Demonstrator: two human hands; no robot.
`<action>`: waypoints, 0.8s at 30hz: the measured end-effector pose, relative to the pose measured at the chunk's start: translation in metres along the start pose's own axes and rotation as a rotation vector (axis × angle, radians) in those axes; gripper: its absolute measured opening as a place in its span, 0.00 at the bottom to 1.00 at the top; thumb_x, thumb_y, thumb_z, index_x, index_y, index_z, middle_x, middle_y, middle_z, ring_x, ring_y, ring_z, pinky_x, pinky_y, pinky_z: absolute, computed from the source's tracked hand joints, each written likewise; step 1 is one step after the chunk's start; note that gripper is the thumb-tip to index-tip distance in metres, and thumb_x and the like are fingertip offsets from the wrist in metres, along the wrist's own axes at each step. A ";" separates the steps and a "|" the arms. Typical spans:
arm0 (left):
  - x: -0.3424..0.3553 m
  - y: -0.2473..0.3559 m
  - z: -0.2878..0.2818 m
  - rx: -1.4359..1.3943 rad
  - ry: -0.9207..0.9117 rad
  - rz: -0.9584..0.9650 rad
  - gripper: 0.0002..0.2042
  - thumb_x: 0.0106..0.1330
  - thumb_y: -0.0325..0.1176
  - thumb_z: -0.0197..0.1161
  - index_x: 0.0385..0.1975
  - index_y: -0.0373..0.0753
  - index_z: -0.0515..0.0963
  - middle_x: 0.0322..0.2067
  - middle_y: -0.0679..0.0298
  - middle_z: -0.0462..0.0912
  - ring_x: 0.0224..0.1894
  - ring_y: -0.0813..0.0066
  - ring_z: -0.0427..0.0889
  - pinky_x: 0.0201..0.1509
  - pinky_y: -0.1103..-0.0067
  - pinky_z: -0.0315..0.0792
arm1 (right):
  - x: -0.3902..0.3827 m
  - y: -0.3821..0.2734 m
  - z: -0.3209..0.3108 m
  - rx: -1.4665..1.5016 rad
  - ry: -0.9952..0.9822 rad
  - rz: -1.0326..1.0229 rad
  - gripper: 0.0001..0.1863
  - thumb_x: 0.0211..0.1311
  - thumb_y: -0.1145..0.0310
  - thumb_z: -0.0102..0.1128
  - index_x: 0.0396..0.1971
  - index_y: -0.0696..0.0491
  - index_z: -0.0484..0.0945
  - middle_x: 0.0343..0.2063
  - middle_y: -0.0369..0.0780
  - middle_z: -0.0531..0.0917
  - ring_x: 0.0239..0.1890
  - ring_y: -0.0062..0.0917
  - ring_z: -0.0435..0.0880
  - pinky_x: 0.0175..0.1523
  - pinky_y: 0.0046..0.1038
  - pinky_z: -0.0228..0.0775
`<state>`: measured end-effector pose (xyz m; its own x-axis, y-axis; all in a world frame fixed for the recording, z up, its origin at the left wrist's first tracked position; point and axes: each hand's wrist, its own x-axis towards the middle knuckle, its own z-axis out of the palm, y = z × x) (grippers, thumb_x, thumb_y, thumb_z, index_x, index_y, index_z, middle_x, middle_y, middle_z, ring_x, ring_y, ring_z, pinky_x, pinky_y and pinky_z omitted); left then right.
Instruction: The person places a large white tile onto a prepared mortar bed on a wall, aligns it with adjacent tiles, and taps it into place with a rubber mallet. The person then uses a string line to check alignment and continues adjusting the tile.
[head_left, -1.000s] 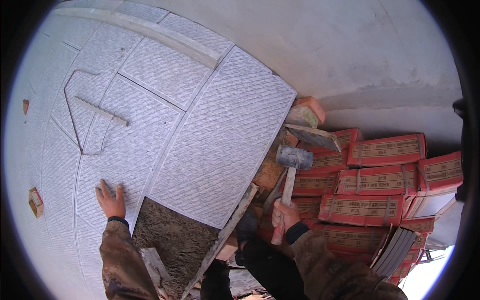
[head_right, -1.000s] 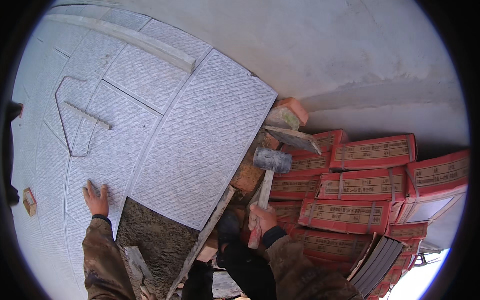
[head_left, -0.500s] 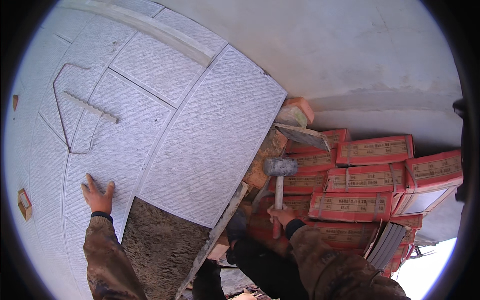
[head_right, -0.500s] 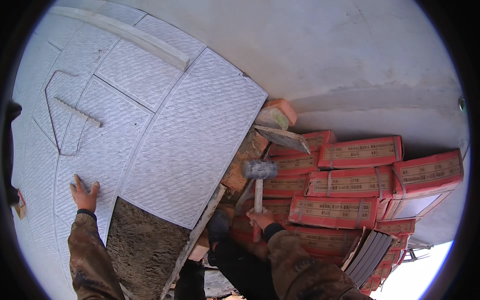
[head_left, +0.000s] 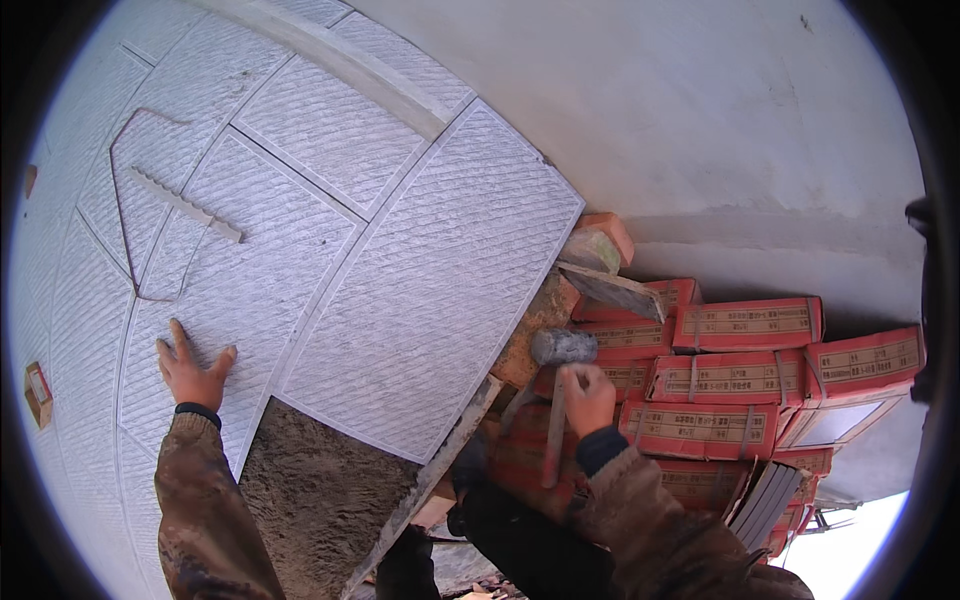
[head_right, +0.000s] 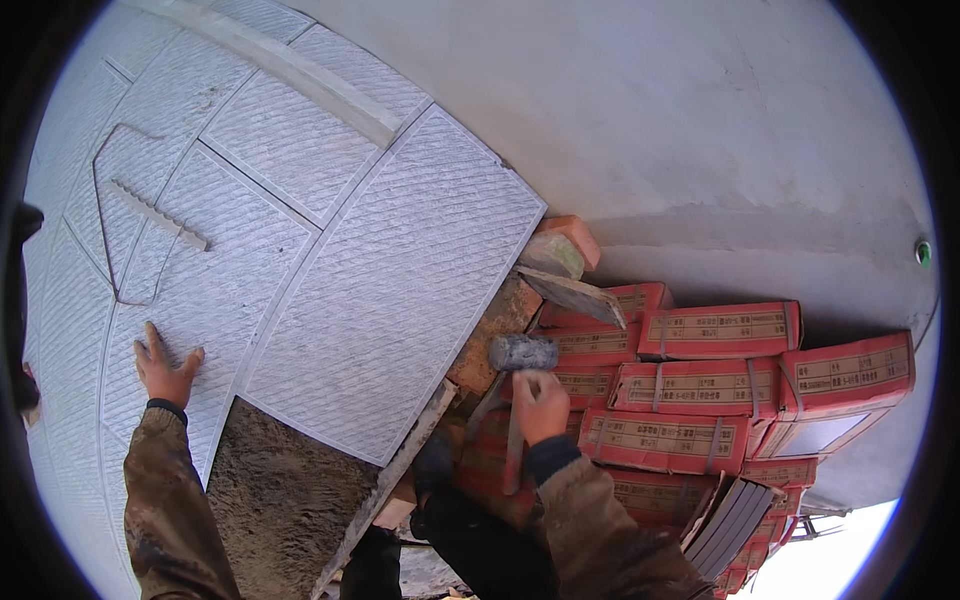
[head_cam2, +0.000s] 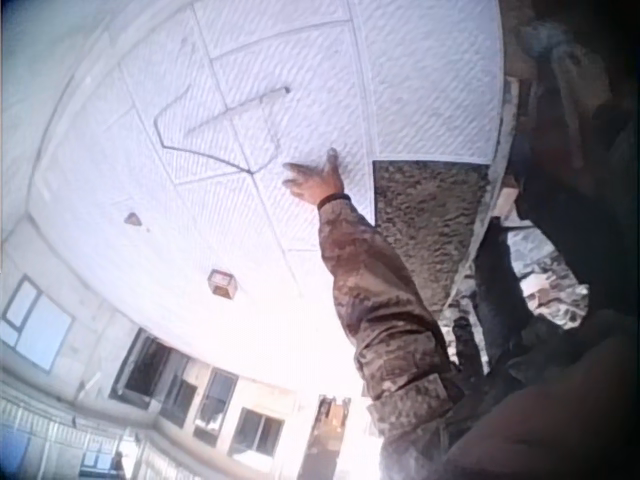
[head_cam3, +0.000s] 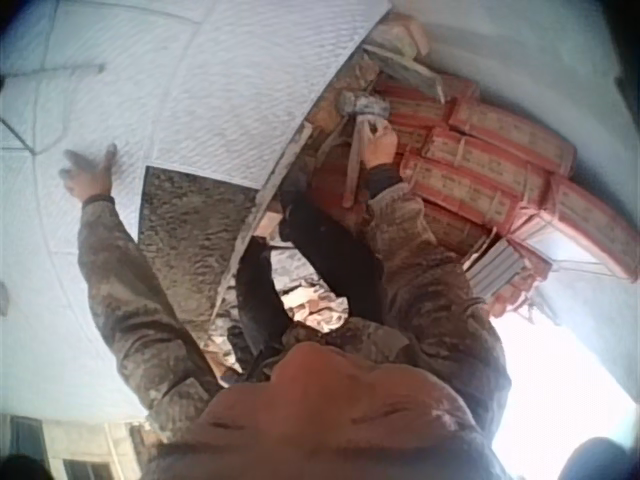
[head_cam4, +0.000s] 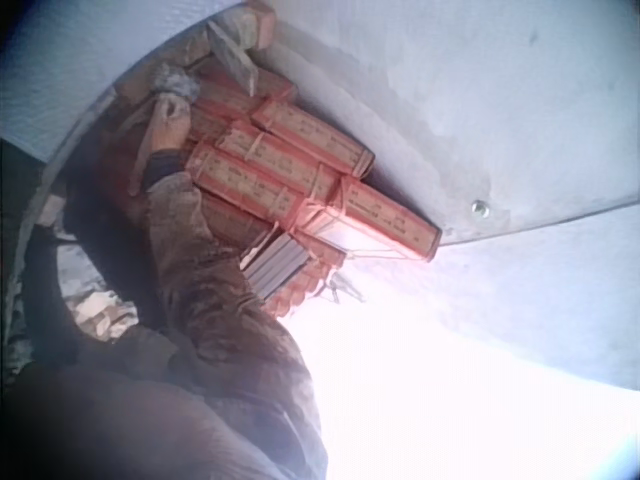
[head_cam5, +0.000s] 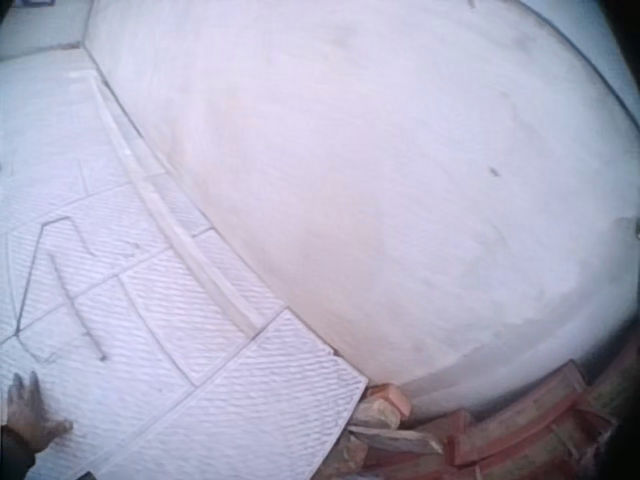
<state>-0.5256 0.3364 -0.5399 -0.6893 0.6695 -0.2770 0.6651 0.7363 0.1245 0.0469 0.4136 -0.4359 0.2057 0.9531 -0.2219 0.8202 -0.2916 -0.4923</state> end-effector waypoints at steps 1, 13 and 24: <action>0.000 0.002 -0.001 -0.003 -0.006 -0.006 0.55 0.49 0.50 0.77 0.76 0.52 0.48 0.71 0.34 0.45 0.72 0.32 0.48 0.73 0.52 0.51 | 0.028 -0.020 0.009 0.006 0.001 -0.133 0.14 0.64 0.61 0.64 0.35 0.59 0.84 0.30 0.49 0.83 0.34 0.39 0.84 0.41 0.36 0.75; -0.003 0.009 -0.008 -0.037 -0.021 -0.022 0.57 0.47 0.49 0.79 0.75 0.51 0.48 0.71 0.35 0.45 0.72 0.31 0.47 0.73 0.51 0.51 | 0.251 -0.262 0.123 -0.284 -0.082 -0.754 0.23 0.62 0.65 0.64 0.53 0.61 0.75 0.46 0.56 0.78 0.49 0.50 0.79 0.52 0.42 0.74; -0.004 0.010 -0.010 -0.024 -0.035 -0.025 0.57 0.47 0.48 0.79 0.76 0.51 0.47 0.72 0.34 0.44 0.72 0.30 0.47 0.73 0.51 0.51 | 0.280 -0.274 0.147 -0.359 -0.097 -0.727 0.15 0.60 0.70 0.64 0.43 0.61 0.78 0.41 0.54 0.82 0.44 0.50 0.81 0.51 0.45 0.74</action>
<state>-0.5192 0.3420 -0.5283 -0.6950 0.6470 -0.3137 0.6402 0.7554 0.1399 -0.1990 0.7487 -0.4873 -0.4770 0.8783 -0.0310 0.8555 0.4560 -0.2453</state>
